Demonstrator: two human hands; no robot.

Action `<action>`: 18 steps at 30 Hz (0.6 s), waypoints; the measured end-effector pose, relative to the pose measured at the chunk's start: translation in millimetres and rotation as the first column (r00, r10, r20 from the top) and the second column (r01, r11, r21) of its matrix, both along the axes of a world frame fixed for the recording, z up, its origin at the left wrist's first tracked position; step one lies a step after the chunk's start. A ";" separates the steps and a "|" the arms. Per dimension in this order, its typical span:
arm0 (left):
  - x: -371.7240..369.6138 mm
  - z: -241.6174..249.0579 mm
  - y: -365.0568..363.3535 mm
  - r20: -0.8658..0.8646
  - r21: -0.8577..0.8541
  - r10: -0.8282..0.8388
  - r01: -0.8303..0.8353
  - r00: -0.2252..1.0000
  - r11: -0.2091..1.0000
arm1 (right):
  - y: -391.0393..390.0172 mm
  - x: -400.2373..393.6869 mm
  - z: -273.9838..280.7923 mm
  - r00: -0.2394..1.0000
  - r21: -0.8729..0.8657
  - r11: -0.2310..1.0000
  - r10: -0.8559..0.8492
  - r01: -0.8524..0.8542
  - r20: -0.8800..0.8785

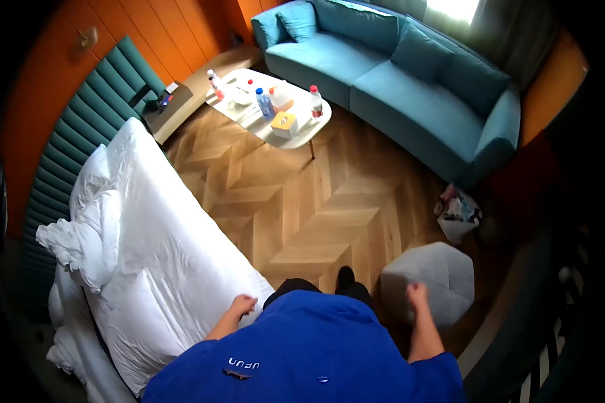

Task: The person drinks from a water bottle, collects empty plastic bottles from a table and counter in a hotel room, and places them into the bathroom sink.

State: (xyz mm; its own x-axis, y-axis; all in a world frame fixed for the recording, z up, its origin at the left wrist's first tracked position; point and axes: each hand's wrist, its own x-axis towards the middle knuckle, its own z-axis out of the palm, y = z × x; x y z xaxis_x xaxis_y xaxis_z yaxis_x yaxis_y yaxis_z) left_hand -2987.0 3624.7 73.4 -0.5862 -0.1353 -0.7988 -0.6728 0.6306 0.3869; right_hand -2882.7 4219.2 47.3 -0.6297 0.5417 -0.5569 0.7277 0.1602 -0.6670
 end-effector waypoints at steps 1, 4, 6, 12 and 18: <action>-1.5 7.3 -2.5 0.103 0.012 0.012 -0.013 0.995 1.000 | 21.4 -53.5 6.5 0.985 -0.010 0.996 -0.085 0.084 -0.149; -3.7 15.2 -6.1 -0.121 0.043 0.287 -0.284 0.950 0.958 | 43.1 -194.6 71.2 0.911 -0.052 0.998 -0.050 0.031 -0.410; -23.6 23.9 -3.3 -0.131 0.053 0.363 -0.359 0.923 0.932 | 15.9 -257.9 108.3 0.884 -0.083 0.996 -0.023 -0.017 -0.466; -118.5 30.7 -7.9 -0.114 0.191 0.478 -0.453 0.871 0.871 | -86.1 -338.0 61.9 0.951 -0.126 0.956 0.235 -0.263 -0.200; -193.1 25.5 -78.3 -0.170 0.237 0.606 -0.565 0.777 0.790 | -171.1 -376.7 70.9 0.788 -0.160 0.849 0.527 -0.503 0.318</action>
State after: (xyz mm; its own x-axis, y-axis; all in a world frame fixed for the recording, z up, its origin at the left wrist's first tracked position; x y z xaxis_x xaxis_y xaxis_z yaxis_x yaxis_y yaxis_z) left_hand -3180.1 3546.4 98.8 -0.6008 -0.3920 -0.6967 -0.7715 0.0562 0.6337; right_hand -3259.3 4048.2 118.3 -0.5718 0.1470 -0.8071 0.7292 0.5418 -0.4180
